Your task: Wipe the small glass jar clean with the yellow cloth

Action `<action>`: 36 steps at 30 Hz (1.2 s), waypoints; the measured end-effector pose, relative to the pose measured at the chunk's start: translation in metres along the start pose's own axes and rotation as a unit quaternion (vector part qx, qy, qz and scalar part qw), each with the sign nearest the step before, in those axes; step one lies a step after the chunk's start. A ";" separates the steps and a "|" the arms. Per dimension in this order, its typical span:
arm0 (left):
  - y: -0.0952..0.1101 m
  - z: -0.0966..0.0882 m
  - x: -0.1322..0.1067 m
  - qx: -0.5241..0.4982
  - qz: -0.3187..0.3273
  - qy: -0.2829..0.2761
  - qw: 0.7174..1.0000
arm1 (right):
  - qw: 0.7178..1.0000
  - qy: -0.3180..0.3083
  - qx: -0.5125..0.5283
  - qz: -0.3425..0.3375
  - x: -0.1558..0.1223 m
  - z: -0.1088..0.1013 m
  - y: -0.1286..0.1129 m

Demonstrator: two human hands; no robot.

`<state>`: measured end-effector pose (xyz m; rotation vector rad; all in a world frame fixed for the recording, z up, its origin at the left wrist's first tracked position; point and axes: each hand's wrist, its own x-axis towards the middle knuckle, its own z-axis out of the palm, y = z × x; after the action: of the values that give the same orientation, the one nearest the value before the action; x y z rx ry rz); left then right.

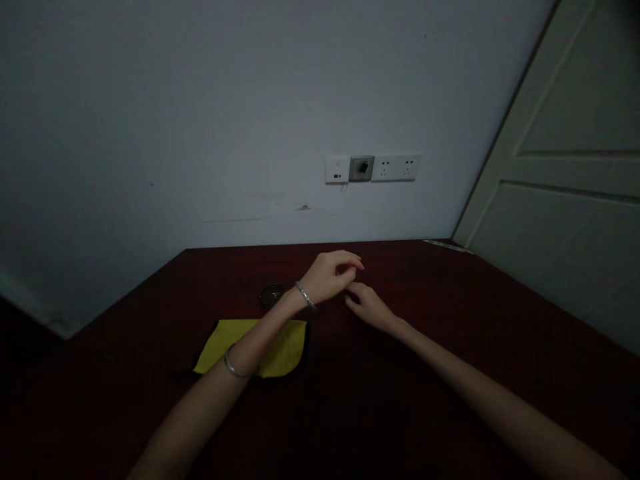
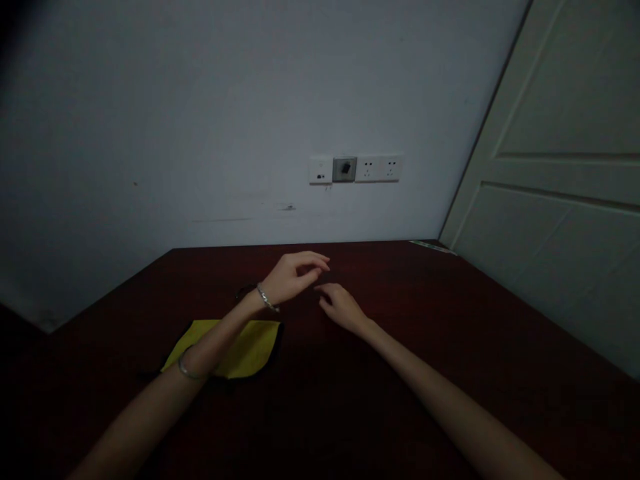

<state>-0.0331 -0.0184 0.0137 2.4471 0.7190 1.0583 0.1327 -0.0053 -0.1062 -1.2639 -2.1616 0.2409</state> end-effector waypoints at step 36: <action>-0.100 -0.129 -0.173 0.295 -0.285 -0.292 0.864 | 0.974 -0.168 -0.099 -0.118 0.030 0.036 -0.104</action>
<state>-0.2618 -0.0229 -0.0520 2.5128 1.5627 -0.1722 0.0252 -0.0295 -0.0760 -1.1186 -2.6598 0.1501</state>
